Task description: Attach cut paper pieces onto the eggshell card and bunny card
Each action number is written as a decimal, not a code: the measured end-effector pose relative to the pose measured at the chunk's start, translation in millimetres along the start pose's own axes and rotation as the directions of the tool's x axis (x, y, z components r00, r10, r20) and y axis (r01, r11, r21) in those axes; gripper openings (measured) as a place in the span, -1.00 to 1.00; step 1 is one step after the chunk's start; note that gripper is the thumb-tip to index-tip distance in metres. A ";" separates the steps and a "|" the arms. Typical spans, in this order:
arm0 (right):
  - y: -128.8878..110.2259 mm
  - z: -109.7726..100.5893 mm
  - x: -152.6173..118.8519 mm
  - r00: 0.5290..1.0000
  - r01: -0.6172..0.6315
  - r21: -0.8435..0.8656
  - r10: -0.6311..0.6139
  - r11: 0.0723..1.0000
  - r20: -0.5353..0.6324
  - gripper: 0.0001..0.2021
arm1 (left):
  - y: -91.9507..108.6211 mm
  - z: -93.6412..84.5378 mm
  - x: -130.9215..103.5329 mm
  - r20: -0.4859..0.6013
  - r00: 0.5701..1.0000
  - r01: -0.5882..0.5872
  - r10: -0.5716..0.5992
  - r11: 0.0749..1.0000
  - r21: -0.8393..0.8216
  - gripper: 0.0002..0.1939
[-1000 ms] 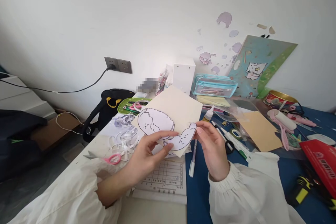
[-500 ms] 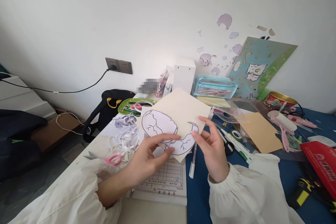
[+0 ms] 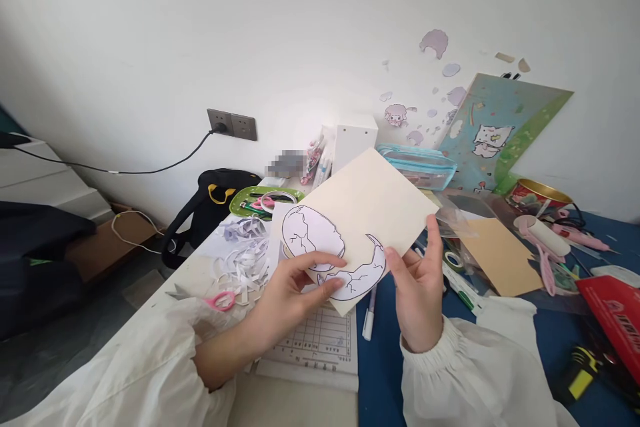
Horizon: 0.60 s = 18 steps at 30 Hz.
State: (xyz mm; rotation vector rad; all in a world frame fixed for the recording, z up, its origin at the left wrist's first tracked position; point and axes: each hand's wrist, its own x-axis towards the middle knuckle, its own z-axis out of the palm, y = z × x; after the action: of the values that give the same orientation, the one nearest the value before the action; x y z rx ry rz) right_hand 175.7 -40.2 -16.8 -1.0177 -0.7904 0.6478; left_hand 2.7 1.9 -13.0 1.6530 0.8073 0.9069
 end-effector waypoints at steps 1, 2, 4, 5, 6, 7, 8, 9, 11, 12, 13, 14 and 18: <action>0.1 0.7 -0.2 1.000 0.000 0.025 0.000 1.000 -0.012 -0.02 | -0.1 -0.1 -0.2 -0.009 1.000 -0.005 0.005 1.000 -0.006 -0.80; 0.6 1.5 -0.7 1.000 -0.004 0.055 0.005 0.998 -0.013 -0.01 | 0.1 -0.3 -0.5 -0.016 1.000 -0.013 0.013 1.000 -0.014 -0.80; 2.6 3.8 -3.3 0.997 -0.048 0.110 0.041 0.993 0.059 -0.06 | 1.0 -1.1 -1.4 -0.031 0.999 -0.041 0.041 0.999 -0.025 -0.81; 3.9 5.3 -5.4 0.987 -0.090 0.119 0.072 0.989 0.145 -0.16 | 1.6 -1.5 -2.0 -0.041 0.997 -0.059 0.058 0.998 -0.018 -0.81; 5.2 7.1 -7.7 0.963 -0.134 0.106 0.105 0.985 0.248 -0.28 | 2.5 -1.8 -2.6 -0.051 0.996 -0.074 0.075 0.997 0.003 -0.81; 6.3 8.9 -9.8 0.930 -0.168 0.073 0.133 0.983 0.342 -0.41 | 3.6 -2.1 -3.2 -0.056 0.994 -0.088 0.090 0.996 0.033 -0.80; 6.8 10.8 -11.4 0.898 -0.181 0.030 0.153 0.983 0.412 -0.53 | 5.1 -2.3 -3.8 -0.059 0.993 -0.101 0.105 0.993 0.066 -0.78; 6.7 12.5 -12.2 0.879 -0.171 -0.009 0.157 0.985 0.449 -0.61 | 7.1 -2.6 -4.1 -0.058 0.991 -0.115 0.121 0.989 0.097 -0.77; 3.5 15.1 -10.5 0.886 -0.116 -0.046 0.124 0.992 0.448 -0.72 | 13.4 -3.4 -3.6 -0.033 0.989 -0.136 0.141 0.982 0.131 -0.75; 0.4 16.0 -8.0 0.898 -0.088 -0.045 0.098 0.995 0.429 -0.75 | 18.0 -4.1 -2.6 -0.010 0.989 -0.143 0.146 0.981 0.130 -0.74; -3.5 16.7 -4.6 0.908 -0.065 -0.040 0.075 0.997 0.412 -0.77 | 23.8 -5.3 -0.9 0.017 0.989 -0.150 0.149 0.982 0.118 -0.72; -8.3 17.4 -0.3 0.918 -0.044 -0.035 0.054 0.998 0.392 -0.76 | 30.9 -6.8 1.6 0.051 0.987 -0.154 0.150 0.983 0.102 -0.71; -33.9 24.1 22.4 0.949 0.058 -0.023 -0.048 0.998 0.313 -0.64 | 69.6 -18.2 18.4 0.165 0.968 -0.201 0.187 0.977 0.070 -0.67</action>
State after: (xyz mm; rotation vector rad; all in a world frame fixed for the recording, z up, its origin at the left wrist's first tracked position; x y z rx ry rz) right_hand 172.3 -24.2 27.5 -0.9307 -1.1053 0.7625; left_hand 0.8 9.6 60.8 1.8790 0.5910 0.8726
